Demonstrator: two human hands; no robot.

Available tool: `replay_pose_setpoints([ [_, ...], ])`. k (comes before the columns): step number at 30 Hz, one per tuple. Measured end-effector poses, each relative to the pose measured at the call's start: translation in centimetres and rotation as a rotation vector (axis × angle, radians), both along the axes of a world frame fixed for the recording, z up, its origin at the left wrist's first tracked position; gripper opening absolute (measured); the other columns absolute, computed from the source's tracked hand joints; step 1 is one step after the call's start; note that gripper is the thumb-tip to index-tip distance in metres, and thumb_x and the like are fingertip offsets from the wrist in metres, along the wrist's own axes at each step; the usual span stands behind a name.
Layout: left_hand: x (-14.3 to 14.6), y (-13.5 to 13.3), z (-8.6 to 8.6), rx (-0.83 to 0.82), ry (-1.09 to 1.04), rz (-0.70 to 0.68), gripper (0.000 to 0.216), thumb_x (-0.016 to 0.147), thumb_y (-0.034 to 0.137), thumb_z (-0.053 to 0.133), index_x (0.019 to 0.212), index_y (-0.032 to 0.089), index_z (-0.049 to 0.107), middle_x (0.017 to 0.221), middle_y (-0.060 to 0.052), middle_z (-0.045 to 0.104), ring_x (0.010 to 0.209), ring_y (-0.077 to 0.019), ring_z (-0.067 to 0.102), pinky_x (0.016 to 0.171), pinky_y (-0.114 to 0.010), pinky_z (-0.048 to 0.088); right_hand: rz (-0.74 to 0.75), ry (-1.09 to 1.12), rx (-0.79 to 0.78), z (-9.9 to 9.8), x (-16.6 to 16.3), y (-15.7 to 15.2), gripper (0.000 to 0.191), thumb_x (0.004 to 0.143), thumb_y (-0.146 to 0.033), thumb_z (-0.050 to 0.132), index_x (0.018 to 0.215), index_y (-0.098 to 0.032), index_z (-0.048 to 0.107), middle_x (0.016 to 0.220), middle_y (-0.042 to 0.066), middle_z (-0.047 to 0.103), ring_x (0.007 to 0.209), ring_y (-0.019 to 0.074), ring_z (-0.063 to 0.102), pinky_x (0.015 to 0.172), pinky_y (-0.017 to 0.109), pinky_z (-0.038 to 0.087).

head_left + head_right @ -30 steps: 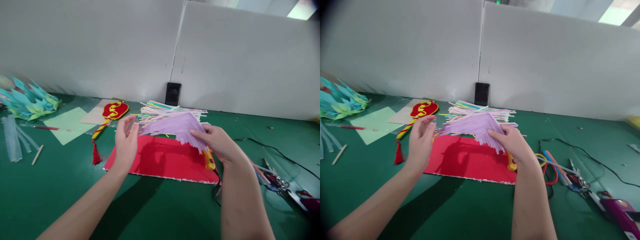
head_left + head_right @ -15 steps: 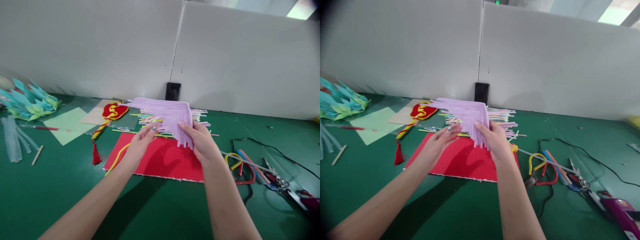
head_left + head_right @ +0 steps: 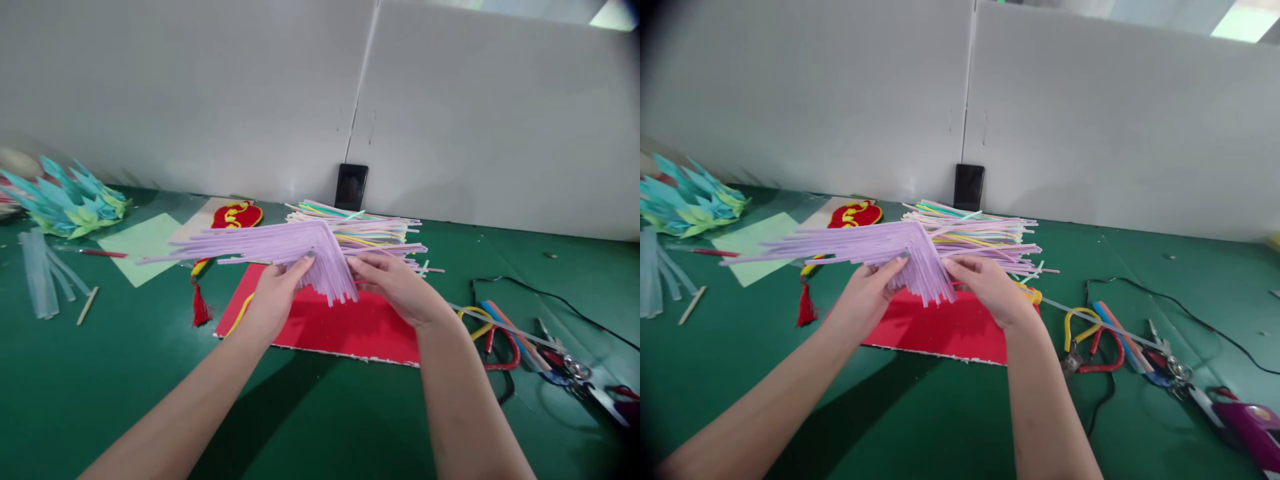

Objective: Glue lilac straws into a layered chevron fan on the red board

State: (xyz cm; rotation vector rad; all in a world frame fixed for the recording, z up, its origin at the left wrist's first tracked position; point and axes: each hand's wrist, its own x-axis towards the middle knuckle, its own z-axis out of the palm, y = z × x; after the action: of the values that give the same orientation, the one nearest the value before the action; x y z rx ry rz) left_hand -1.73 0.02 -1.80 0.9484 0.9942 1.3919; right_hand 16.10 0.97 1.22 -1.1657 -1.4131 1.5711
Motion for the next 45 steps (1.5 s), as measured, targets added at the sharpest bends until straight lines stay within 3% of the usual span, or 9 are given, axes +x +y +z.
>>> replay_pose_setpoints([
  [3,0.2,-0.2,0.1,-0.039,-0.038,-0.012,0.034,0.074,0.034,0.067,0.106,0.021,0.066,0.112,-0.004,0.067,0.108,-0.0226,0.058,0.083,-0.034,0.050,0.048,-0.060,0.016,-0.1,0.6,0.0,0.024,0.074,-0.035,0.067,0.093,-0.020,0.068,0.099,0.003,0.068,0.089,0.0142,0.061,0.083,0.031,0.047],
  [11,0.8,-0.6,-0.4,-0.137,-0.071,-0.040,0.035,0.063,0.030,0.077,0.094,0.017,0.069,0.101,-0.005,0.070,0.100,-0.0218,0.061,0.084,-0.032,0.049,0.110,-0.130,-0.031,-0.3,0.5,0.0,0.023,0.070,-0.036,0.070,0.085,-0.019,0.066,0.077,-0.001,0.067,0.071,0.0118,0.060,0.075,0.030,0.046],
  [15,0.8,-0.5,-0.1,-0.162,-0.156,-0.091,0.031,0.066,0.027,0.074,0.096,0.019,0.068,0.102,-0.003,0.069,0.094,-0.0193,0.063,0.072,-0.026,0.051,-0.006,-0.088,-0.012,-0.8,0.6,-0.1,0.024,0.067,-0.036,0.072,0.083,-0.018,0.067,0.080,0.001,0.069,0.073,0.0132,0.062,0.073,0.030,0.048],
  [20,0.6,0.0,-0.1,-0.258,-0.261,-0.095,0.019,0.079,0.027,0.059,0.094,0.018,0.066,0.097,-0.003,0.070,0.083,-0.0173,0.065,0.065,-0.026,0.053,-0.281,0.131,-0.009,-3.1,-0.6,-1.8,0.027,0.062,-0.037,0.077,0.080,-0.019,0.067,0.073,-0.001,0.068,0.067,0.0114,0.060,0.064,0.024,0.048],
  [24,0.7,0.1,0.6,-0.302,-0.336,-0.211,0.031,0.090,0.035,0.042,0.105,0.018,0.063,0.095,-0.004,0.071,0.083,-0.0186,0.067,0.072,-0.031,0.055,-0.393,0.303,-0.049,-5.6,-1.3,-3.7,0.029,0.062,-0.040,0.077,0.080,-0.020,0.067,0.067,-0.002,0.066,0.059,0.0107,0.058,0.054,0.022,0.049],
  [28,1.2,-0.2,1.2,-0.316,-0.330,-0.239,0.038,0.095,0.034,0.032,0.112,0.015,0.061,0.092,-0.006,0.072,0.092,-0.0183,0.066,0.084,-0.032,0.052,-0.423,0.313,-0.085,-7.2,-0.9,-4.7,0.031,0.065,-0.041,0.075,0.086,-0.020,0.067,0.072,0.000,0.068,0.061,0.0127,0.059,0.054,0.025,0.052],
  [36,1.4,-0.3,-0.3,-0.202,-0.274,-0.282,0.033,0.091,0.037,0.046,0.110,0.015,0.063,0.102,-0.005,0.071,0.107,-0.0214,0.060,0.098,-0.034,0.043,-0.287,0.385,-0.096,-7.8,-1.1,-5.2,0.025,0.069,-0.035,0.074,0.089,-0.021,0.071,0.085,0.002,0.072,0.079,0.0163,0.065,0.076,0.029,0.051],
  [41,1.4,-0.5,-1.2,-0.125,-0.286,-0.433,0.041,0.079,0.052,0.057,0.095,0.016,0.068,0.100,-0.007,0.071,0.111,-0.0262,0.057,0.099,-0.038,0.041,-0.366,0.481,-0.095,-7.8,-1.2,-5.1,0.024,0.068,-0.033,0.075,0.088,-0.021,0.072,0.082,0.002,0.072,0.073,0.0139,0.064,0.070,0.025,0.050],
  [45,1.3,-0.9,-2.4,-0.069,-0.177,-0.548,0.047,0.074,0.053,0.063,0.104,0.016,0.066,0.112,-0.009,0.067,0.119,-0.0295,0.051,0.103,-0.042,0.037,-0.366,0.505,-0.121,-7.9,-1.3,-5.1,0.022,0.067,-0.032,0.075,0.086,-0.021,0.072,0.078,0.001,0.071,0.068,0.0118,0.062,0.066,0.023,0.050],
])
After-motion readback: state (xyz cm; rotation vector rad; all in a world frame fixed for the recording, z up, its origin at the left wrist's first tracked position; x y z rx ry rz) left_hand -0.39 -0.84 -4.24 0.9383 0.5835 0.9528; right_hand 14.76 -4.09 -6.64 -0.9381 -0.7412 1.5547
